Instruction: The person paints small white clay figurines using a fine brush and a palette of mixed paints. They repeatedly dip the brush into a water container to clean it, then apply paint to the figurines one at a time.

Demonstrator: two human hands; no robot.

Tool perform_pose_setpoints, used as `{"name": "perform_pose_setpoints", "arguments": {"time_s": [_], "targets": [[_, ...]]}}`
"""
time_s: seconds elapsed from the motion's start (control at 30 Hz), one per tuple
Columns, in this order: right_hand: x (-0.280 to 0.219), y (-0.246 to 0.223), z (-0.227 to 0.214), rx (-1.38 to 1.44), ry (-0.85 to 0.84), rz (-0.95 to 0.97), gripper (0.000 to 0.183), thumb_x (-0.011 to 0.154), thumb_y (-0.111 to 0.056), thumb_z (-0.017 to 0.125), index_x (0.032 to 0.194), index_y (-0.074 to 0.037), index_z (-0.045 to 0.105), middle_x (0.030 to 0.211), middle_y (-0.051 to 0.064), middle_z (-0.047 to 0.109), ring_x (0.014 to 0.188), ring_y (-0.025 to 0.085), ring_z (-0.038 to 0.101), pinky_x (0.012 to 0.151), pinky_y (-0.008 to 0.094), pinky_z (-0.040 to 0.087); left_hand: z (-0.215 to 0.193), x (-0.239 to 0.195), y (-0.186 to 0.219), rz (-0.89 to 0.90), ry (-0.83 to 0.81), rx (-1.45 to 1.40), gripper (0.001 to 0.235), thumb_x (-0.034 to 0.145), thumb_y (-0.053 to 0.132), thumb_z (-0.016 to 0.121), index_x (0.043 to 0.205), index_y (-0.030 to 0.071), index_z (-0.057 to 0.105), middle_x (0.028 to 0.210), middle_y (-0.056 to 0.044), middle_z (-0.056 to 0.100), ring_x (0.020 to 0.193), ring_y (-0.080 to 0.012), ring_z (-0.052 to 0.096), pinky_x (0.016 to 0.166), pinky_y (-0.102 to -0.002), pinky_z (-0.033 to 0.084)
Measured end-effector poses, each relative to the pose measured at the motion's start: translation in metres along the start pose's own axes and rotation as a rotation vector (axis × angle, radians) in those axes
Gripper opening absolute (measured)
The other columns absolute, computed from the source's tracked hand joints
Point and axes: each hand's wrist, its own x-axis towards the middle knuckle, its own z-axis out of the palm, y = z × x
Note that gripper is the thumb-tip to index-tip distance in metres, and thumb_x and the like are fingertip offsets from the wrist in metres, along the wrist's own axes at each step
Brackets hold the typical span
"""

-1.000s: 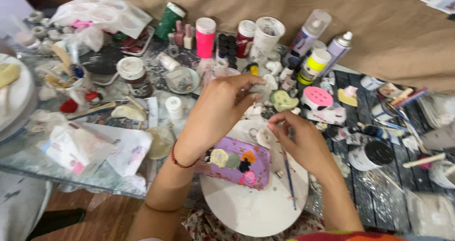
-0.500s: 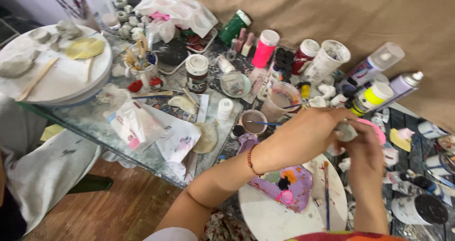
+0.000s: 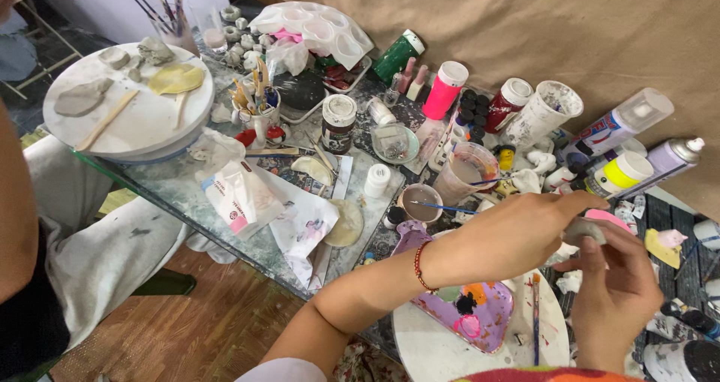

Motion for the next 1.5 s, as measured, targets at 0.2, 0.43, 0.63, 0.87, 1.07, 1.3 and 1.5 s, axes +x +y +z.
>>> {"name": "perform_pose_setpoints", "arguments": {"time_s": [0.2,0.43,0.63,0.87,1.07,1.3,1.5], "targets": [[0.004,-0.001,-0.011,0.017,0.035,0.053,0.012,0.115,-0.002,0.059,0.123,0.006,0.055,0.124,0.018,0.066,0.103,0.020,0.070,0.072,0.034,0.063,0.003,-0.001,0.003,-0.028,0.033,0.235,0.031,0.088,0.022,0.070,0.116,0.011,0.068,0.109,-0.009,0.073,0.102,-0.0323,0.072,0.085,-0.045,0.058],[-0.003,0.009,-0.019,0.031,0.038,0.095,0.008,0.119,0.001,0.058,0.115,0.007,0.054,0.120,0.021,0.068,0.100,0.020,0.069,0.074,0.035,0.062,-0.002,0.000,0.009,-0.100,-0.015,0.299,0.041,0.085,0.039,0.074,0.115,0.011,0.068,0.109,-0.008,0.072,0.099,-0.0312,0.073,0.082,-0.044,0.058],[0.006,0.014,-0.023,0.244,0.071,0.185,0.008,0.118,-0.005,0.059,0.118,0.003,0.058,0.129,0.013,0.066,0.115,0.020,0.069,0.086,0.034,0.060,0.004,-0.003,0.008,-0.076,-0.002,0.224,0.052,0.083,0.041,0.073,0.127,0.015,0.064,0.104,-0.009,0.074,0.088,-0.0307,0.074,0.075,-0.045,0.058],[0.005,0.015,-0.027,0.369,-0.033,0.139,0.013,0.122,-0.005,0.052,0.129,0.005,0.057,0.124,0.016,0.063,0.111,0.023,0.067,0.090,0.038,0.057,0.008,0.003,-0.001,-0.169,-0.067,0.135,0.034,0.093,0.036,0.066,0.121,0.018,0.066,0.083,-0.007,0.078,0.077,-0.0286,0.075,0.069,-0.045,0.058],[0.003,0.015,-0.027,0.313,0.011,0.114,0.016,0.118,-0.006,0.054,0.130,0.004,0.058,0.125,0.017,0.066,0.097,0.021,0.066,0.086,0.036,0.057,0.011,0.004,0.003,-0.152,-0.037,0.143,0.033,0.096,0.041,0.063,0.117,0.015,0.068,0.087,-0.009,0.077,0.079,-0.0294,0.075,0.071,-0.046,0.058],[-0.001,0.010,-0.030,0.259,0.021,0.025,0.012,0.117,-0.004,0.060,0.123,0.005,0.057,0.128,0.016,0.061,0.105,0.019,0.066,0.081,0.034,0.058,0.011,0.001,0.011,-0.136,-0.039,0.143,0.034,0.098,0.040,0.063,0.119,0.015,0.069,0.086,-0.010,0.076,0.081,-0.0303,0.074,0.073,-0.047,0.057],[-0.007,0.005,-0.030,0.264,0.031,-0.021,0.011,0.114,-0.003,0.065,0.120,0.004,0.060,0.125,0.016,0.059,0.096,0.019,0.067,0.077,0.032,0.057,0.006,-0.002,0.018,-0.113,-0.077,0.061,0.027,0.096,0.031,0.065,0.119,0.016,0.068,0.086,-0.007,0.076,0.082,-0.0296,0.074,0.074,-0.045,0.057]]}}
